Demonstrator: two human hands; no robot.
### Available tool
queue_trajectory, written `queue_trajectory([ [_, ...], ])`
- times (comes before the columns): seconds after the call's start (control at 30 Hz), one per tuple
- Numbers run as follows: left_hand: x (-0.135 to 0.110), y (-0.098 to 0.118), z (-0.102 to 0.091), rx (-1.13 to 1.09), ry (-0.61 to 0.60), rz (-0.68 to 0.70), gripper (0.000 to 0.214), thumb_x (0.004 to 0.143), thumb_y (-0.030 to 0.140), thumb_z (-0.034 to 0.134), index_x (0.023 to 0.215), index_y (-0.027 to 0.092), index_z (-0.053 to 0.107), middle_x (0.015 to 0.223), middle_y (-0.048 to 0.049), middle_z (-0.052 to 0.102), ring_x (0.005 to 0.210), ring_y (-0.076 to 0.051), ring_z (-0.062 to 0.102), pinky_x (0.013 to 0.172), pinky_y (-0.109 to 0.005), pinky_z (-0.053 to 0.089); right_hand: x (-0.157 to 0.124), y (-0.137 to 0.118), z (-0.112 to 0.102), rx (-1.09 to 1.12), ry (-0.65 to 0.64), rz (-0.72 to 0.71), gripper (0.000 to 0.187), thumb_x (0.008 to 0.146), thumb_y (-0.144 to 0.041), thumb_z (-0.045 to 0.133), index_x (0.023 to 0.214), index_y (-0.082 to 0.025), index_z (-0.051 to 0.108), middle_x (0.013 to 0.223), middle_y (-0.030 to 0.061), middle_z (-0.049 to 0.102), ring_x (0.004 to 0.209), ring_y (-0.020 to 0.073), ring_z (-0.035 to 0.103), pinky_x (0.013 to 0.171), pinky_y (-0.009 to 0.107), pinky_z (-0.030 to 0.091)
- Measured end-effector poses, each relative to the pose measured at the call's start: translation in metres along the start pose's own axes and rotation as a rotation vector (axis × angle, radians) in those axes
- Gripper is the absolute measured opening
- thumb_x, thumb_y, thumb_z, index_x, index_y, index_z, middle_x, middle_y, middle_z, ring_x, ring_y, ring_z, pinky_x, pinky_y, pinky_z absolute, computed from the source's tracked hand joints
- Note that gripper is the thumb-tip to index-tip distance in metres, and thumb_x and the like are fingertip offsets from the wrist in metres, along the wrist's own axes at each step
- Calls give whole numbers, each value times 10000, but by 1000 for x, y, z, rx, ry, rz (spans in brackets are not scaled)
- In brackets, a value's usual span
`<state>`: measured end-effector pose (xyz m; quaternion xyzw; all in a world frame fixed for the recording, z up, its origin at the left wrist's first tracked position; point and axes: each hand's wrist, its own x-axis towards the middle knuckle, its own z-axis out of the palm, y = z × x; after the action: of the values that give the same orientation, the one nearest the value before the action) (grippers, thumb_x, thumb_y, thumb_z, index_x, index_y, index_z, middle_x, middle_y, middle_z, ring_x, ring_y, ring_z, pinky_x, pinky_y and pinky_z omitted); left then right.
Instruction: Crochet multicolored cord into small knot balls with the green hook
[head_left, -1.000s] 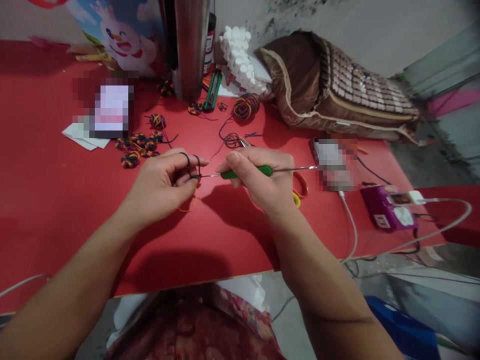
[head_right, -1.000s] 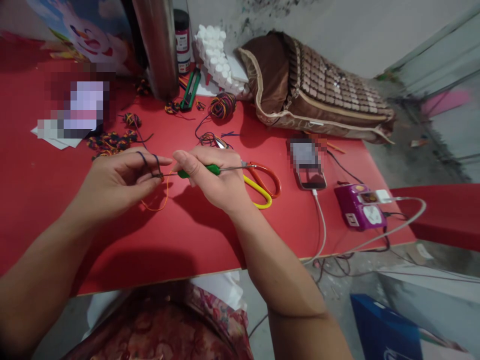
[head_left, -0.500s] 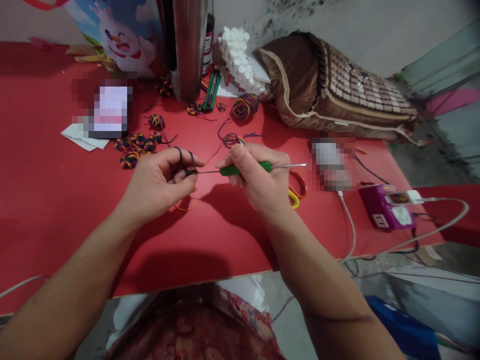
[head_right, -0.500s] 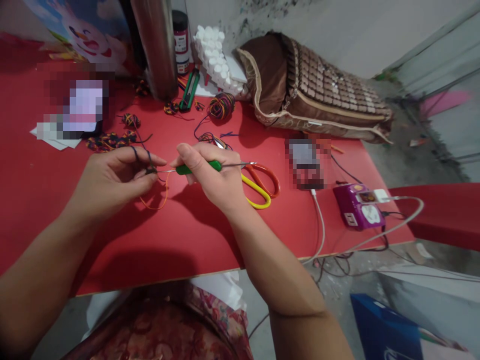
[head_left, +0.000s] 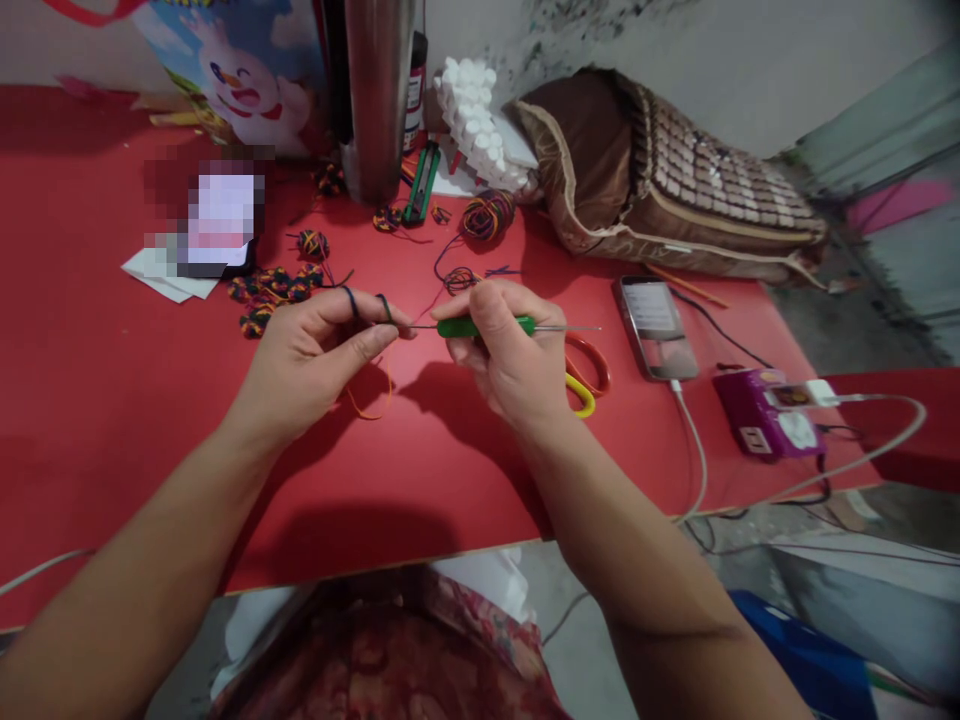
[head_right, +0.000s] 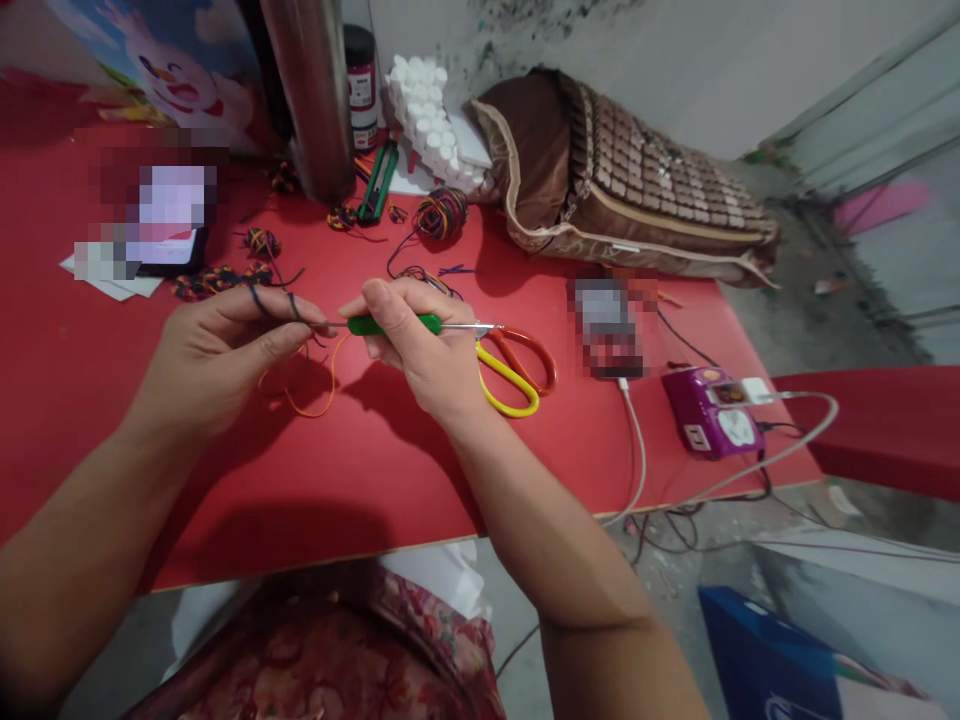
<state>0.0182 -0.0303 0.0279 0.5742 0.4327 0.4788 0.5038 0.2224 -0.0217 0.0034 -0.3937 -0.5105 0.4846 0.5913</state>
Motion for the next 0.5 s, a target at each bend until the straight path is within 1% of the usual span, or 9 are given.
queue_trajectory([
  [0.07, 0, 1, 1, -25, 28, -32, 61, 885, 160, 884, 887, 218, 868, 867, -25, 849, 832, -180, 780, 818, -295, 676, 0, 1, 1, 51, -10, 32, 503, 900, -723, 873, 836, -224, 866, 577, -47, 598, 453, 60, 470, 408, 201, 318],
  [0.13, 1, 2, 2, -81, 44, -53, 92, 847, 161, 916, 904, 226, 885, 822, -8, 835, 743, -154, 755, 694, -259, 657, 1, 2, 4, 122, -35, 66, 470, 859, -685, 927, 832, -223, 847, 544, -66, 562, 431, 54, 429, 391, 197, 282],
  [0.23, 2, 2, 2, -181, 59, -83, 239, 771, 118, 943, 973, 240, 904, 749, 24, 774, 647, -127, 715, 567, -227, 626, 0, 0, 8, 185, -64, 115, 429, 802, -611, 994, 847, -221, 822, 551, -82, 564, 434, 50, 409, 390, 193, 284],
  [0.33, 3, 2, 1, -215, 54, -100, 363, 723, 72, 936, 1042, 243, 907, 724, 44, 684, 600, -116, 677, 540, -236, 630, -1, -1, 12, 204, -84, 134, 410, 804, -575, 1001, 901, -220, 820, 594, -80, 599, 470, 54, 441, 418, 191, 334],
  [0.43, 2, 3, -1, -230, 20, -126, 389, 718, 98, 955, 1064, 265, 890, 747, 36, 668, 626, -137, 691, 558, -262, 647, -1, 3, 12, 208, -98, 128, 406, 826, -574, 985, 927, -218, 818, 611, -78, 610, 489, 61, 470, 429, 192, 357],
  [0.5, 2, 5, -1, -239, -10, -156, 382, 712, 121, 975, 1048, 271, 873, 730, 35, 672, 642, -153, 703, 565, -275, 646, -1, 5, 11, 196, -118, 91, 390, 856, -574, 964, 953, -223, 825, 627, -72, 633, 486, 67, 481, 424, 201, 364],
])
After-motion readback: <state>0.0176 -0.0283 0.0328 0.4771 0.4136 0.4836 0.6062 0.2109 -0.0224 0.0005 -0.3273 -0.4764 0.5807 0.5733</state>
